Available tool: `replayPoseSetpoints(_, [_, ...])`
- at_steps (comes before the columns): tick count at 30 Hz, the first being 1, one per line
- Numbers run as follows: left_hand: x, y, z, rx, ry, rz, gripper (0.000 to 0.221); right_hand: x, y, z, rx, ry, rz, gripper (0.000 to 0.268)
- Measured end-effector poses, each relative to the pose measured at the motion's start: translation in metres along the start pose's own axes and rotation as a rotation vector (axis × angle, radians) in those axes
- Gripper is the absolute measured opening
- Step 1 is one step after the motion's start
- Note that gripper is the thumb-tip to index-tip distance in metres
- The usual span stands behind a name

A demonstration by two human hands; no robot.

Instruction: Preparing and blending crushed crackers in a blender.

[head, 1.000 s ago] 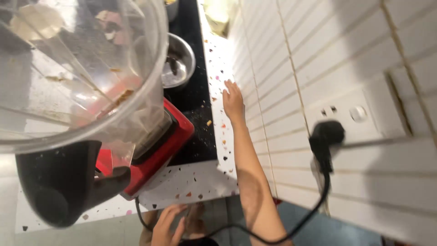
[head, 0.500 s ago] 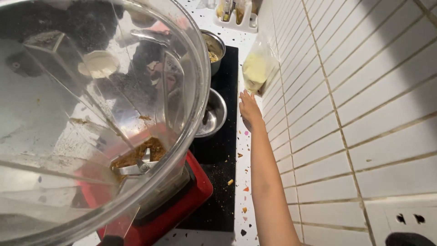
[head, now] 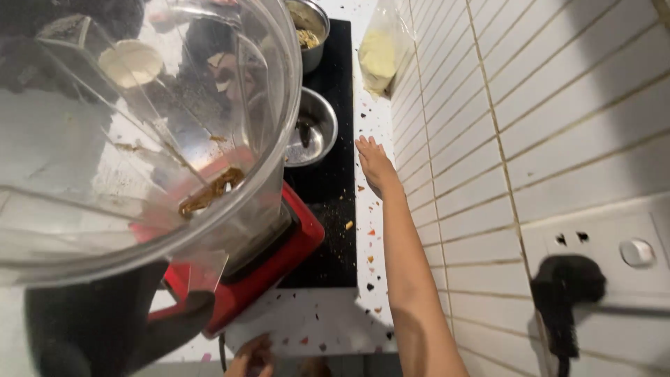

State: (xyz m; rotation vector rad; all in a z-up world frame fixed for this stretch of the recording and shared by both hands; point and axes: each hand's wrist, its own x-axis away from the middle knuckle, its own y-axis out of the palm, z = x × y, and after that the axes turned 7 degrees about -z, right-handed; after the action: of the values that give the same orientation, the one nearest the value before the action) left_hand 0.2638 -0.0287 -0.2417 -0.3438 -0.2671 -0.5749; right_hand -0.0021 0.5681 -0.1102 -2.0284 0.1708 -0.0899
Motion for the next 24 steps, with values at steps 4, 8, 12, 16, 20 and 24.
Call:
replayPoseSetpoints(4, [-0.011, -0.02, 0.161, 0.154, -0.102, -0.035, 0.051, 0.08, -0.003, -0.047, -0.024, -0.002, -0.05, 0.052])
replayPoseSetpoints(8, [-0.009, -0.031, 0.197, 0.015, -0.094, -0.096, 0.051, 0.161, 0.002, -0.083, -0.013, 0.027, -0.073, 0.05])
replayPoseSetpoints(12, [0.0, -0.035, 0.201, -0.036, 0.021, -0.127, 0.048, 0.232, 0.006, -0.123, -0.046, 0.068, -0.061, 0.049])
replayPoseSetpoints(16, [-0.005, -0.037, 0.196, 0.014, 0.076, -0.153, 0.047, 0.245, -0.009, -0.122, 0.009, 0.144, -0.009, 0.051])
replayPoseSetpoints(20, [-0.006, -0.037, 0.201, -0.01, -0.005, -0.156, 0.045, 0.192, -0.01, -0.101, -0.006, 0.196, 0.099, 0.056])
replayPoseSetpoints(24, [-0.009, -0.036, 0.203, 0.043, -0.044, -0.153, 0.043, 0.145, 0.004, -0.078, -0.017, 0.249, 0.186, 0.057])
